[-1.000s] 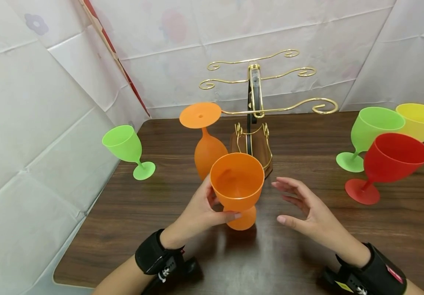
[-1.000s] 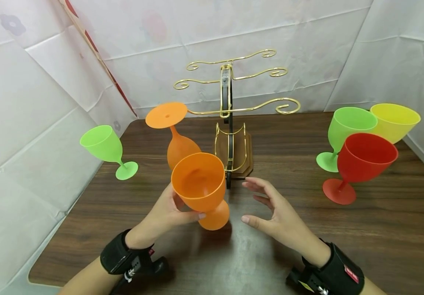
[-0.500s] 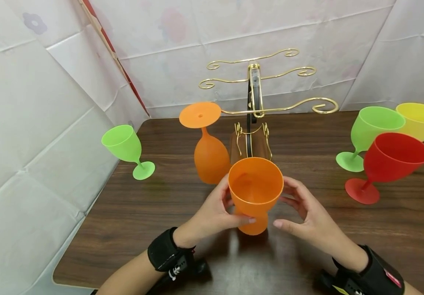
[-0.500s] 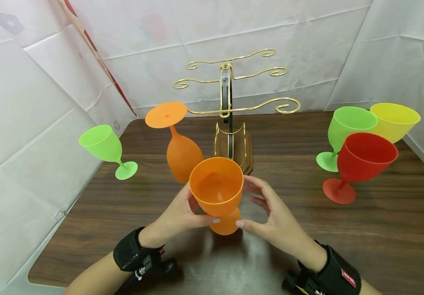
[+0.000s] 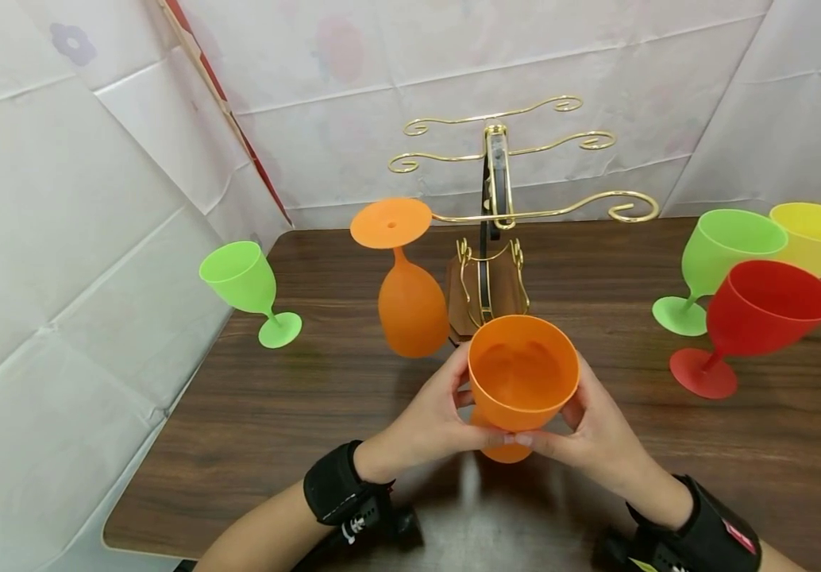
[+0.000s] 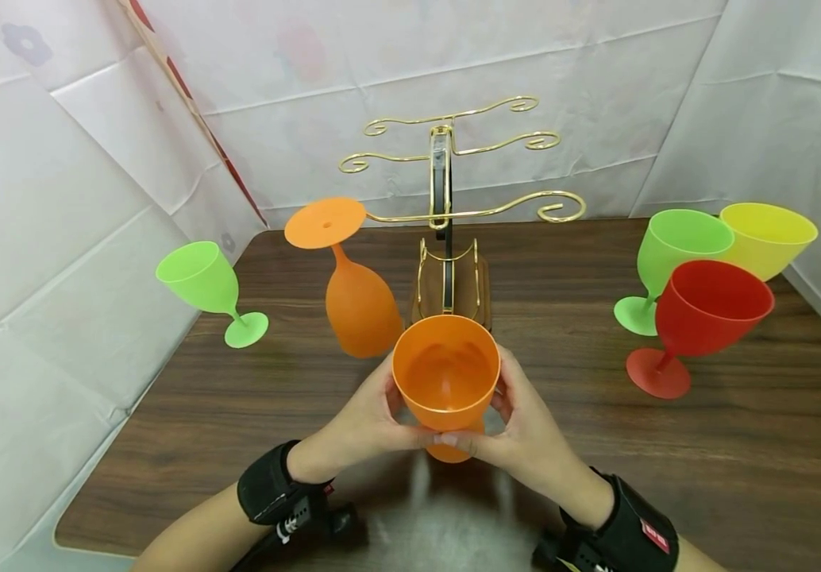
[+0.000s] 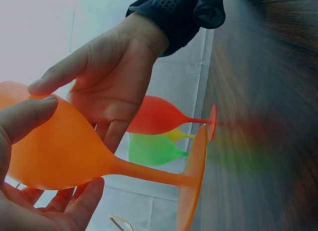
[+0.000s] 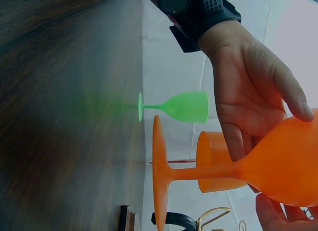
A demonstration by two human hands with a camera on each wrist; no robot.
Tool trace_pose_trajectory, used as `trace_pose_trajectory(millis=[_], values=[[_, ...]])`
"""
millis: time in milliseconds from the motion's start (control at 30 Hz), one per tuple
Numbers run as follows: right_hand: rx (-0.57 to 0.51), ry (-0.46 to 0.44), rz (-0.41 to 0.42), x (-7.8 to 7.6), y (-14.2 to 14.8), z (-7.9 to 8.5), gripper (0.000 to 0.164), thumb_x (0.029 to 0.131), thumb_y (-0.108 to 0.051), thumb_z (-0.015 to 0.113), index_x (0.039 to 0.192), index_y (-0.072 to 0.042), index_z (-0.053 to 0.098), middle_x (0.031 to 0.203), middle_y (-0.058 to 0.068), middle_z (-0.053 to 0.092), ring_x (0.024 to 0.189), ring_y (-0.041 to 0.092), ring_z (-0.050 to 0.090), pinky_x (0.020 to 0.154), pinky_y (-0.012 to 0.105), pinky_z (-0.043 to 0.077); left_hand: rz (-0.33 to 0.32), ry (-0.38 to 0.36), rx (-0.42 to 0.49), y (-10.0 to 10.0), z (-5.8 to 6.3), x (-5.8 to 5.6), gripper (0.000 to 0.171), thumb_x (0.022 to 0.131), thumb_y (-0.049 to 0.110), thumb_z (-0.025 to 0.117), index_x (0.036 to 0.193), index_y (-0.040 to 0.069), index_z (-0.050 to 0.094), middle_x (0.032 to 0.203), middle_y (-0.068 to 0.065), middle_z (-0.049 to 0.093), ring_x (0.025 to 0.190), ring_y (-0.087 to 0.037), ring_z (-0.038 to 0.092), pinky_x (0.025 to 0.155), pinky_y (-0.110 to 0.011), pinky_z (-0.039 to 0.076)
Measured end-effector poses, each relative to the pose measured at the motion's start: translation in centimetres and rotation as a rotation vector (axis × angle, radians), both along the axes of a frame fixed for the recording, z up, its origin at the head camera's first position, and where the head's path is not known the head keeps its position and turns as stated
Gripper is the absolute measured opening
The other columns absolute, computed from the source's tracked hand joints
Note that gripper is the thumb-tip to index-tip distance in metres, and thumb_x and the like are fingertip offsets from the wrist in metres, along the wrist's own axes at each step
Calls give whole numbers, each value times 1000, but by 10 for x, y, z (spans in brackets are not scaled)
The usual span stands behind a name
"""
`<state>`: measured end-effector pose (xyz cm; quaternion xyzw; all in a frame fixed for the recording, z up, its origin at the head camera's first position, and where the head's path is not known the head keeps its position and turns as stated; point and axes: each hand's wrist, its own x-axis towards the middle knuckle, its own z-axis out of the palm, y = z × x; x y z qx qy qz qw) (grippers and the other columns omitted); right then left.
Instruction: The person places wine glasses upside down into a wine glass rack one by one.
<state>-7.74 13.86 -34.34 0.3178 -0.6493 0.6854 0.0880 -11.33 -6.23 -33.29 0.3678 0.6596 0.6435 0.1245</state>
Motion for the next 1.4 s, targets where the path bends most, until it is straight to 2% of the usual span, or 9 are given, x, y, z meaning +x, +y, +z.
trace_pose_trajectory(millis=[133,300,433,667,767,900,1067,1233,1400], values=[[34,-3,-33,0,0,0,88,64,22,74,139,5,31,130,15,44,112,16,51,93,20,47,-1,8,6,-2,0,0,81,75,4,78,142,18,34,136,-5,42,122,-20,45,98,-36,45],[199,6,-167,3,4,2,94,59,15,81,139,0,34,131,7,46,113,13,49,91,18,47,2,11,-15,-8,-3,-1,83,74,-4,76,142,17,33,137,-6,43,119,-21,48,96,-37,47],[246,107,-205,3,8,4,96,55,15,83,138,4,35,132,8,47,114,14,48,93,17,45,-40,-20,-19,-15,-8,-8,79,77,-7,71,142,14,32,135,-9,44,116,-21,50,94,-37,49],[324,513,-213,-7,16,5,72,82,-33,72,127,14,43,134,16,47,125,19,44,102,20,39,-109,-250,-67,-22,-10,-16,49,95,19,57,139,6,40,135,-11,47,117,-19,51,95,-32,46],[379,614,-207,-9,17,5,66,86,-36,67,124,13,46,134,18,47,129,19,40,105,21,35,-99,-332,-138,-22,-7,-17,44,100,33,45,138,9,43,135,-7,48,118,-17,50,98,-32,42],[451,679,-175,-9,15,5,57,90,-35,61,123,10,49,130,19,49,128,19,40,108,23,31,-164,-413,-141,-21,-4,-16,54,102,43,30,141,6,39,137,-12,48,117,-15,51,101,-32,42],[514,767,-182,-9,12,4,50,94,-35,56,122,6,53,125,21,51,124,22,43,110,25,29,-280,-523,-66,-20,-5,-15,65,100,46,36,144,-2,30,123,-6,54,105,-10,55,93,-26,46],[539,805,-182,-10,9,2,47,95,-35,53,122,3,54,125,21,51,121,24,45,110,25,29,-277,-606,-44,-19,-5,-12,77,93,50,50,144,-2,27,115,6,55,101,-7,56,88,-23,47],[546,768,-172,-10,9,1,50,94,-37,54,123,3,53,127,22,48,124,27,41,110,24,28,-276,-621,-36,-20,-5,-11,72,94,45,48,144,-2,26,116,3,54,99,-7,57,87,-22,48]])
